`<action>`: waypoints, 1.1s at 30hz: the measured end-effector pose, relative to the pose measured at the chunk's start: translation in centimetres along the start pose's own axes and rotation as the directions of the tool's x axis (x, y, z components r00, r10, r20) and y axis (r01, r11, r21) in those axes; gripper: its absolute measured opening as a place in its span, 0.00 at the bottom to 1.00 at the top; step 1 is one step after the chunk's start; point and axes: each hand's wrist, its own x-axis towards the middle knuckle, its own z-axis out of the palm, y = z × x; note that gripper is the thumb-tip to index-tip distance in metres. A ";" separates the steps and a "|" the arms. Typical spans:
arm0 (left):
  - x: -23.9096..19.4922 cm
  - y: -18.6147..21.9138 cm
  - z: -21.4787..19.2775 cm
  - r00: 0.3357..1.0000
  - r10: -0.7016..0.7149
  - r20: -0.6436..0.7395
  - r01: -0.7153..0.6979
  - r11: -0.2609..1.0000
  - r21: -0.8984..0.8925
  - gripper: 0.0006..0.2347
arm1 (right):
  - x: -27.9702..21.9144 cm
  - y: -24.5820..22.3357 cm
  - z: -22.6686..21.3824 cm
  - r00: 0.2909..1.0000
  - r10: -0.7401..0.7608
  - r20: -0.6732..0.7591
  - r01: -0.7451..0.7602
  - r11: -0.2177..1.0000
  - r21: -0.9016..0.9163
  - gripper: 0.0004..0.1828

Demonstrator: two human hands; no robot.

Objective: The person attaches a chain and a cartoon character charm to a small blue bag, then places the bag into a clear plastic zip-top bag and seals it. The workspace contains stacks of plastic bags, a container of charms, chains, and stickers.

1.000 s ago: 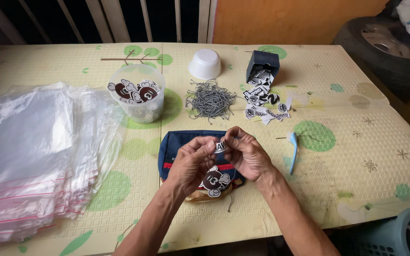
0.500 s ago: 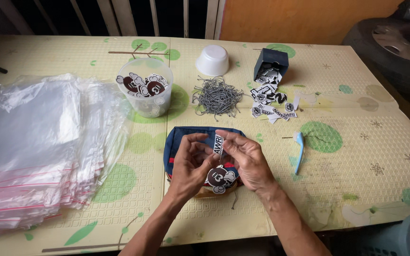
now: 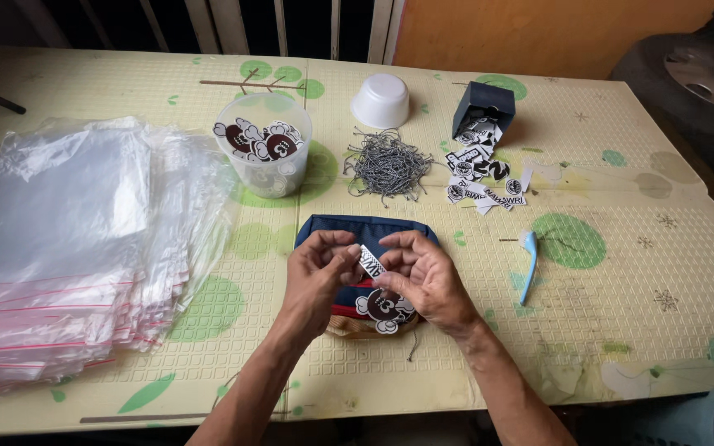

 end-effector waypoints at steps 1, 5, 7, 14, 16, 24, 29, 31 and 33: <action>0.0 0.1 0.1 1.000 0.001 -0.003 -0.001 1.000 0.000 0.12 | 0.1 0.3 0.2 1.000 0.001 0.003 -0.001 1.000 0.001 0.28; 0.3 -0.1 -0.3 0.991 -0.111 -0.078 0.111 0.994 -0.007 0.09 | 0.9 1.6 0.1 0.991 -0.019 -0.129 0.026 0.998 0.053 0.15; 0.4 0.3 -0.8 0.990 -0.120 -0.081 0.122 0.992 0.020 0.09 | 1.6 1.3 -0.1 0.990 -0.035 -0.136 0.039 0.999 0.025 0.10; 0.8 0.2 -4.4 0.911 0.404 0.086 -0.272 0.431 0.860 0.06 | 4.1 1.1 0.0 0.977 0.169 -0.126 -0.207 0.882 -0.423 0.07; 1.2 -0.7 -5.6 0.917 0.390 0.080 -0.231 0.357 0.905 0.07 | 4.8 1.8 -0.3 0.974 0.197 -0.115 -0.228 0.807 -0.545 0.10; 1.8 -2.1 -8.5 0.975 0.221 0.036 -0.115 0.356 0.927 0.17 | 6.0 3.5 -0.2 0.997 0.071 -0.023 -0.060 0.585 -0.809 0.12; 1.2 0.7 -9.6 0.947 0.318 0.049 -0.153 0.310 0.938 0.16 | 2.1 3.7 -3.6 0.970 -0.153 -0.189 -0.154 0.217 -0.964 0.16; 1.1 3.4 -11.2 0.922 0.383 0.051 -0.162 0.263 0.951 0.15 | 0.6 2.5 -4.5 0.950 -0.197 -0.241 -0.217 0.137 -0.967 0.22; 1.4 6.8 -13.3 0.878 0.471 0.087 -0.156 0.109 0.982 0.15 | -0.6 0.7 -5.2 0.895 0.037 -0.445 -0.444 0.174 -0.879 0.34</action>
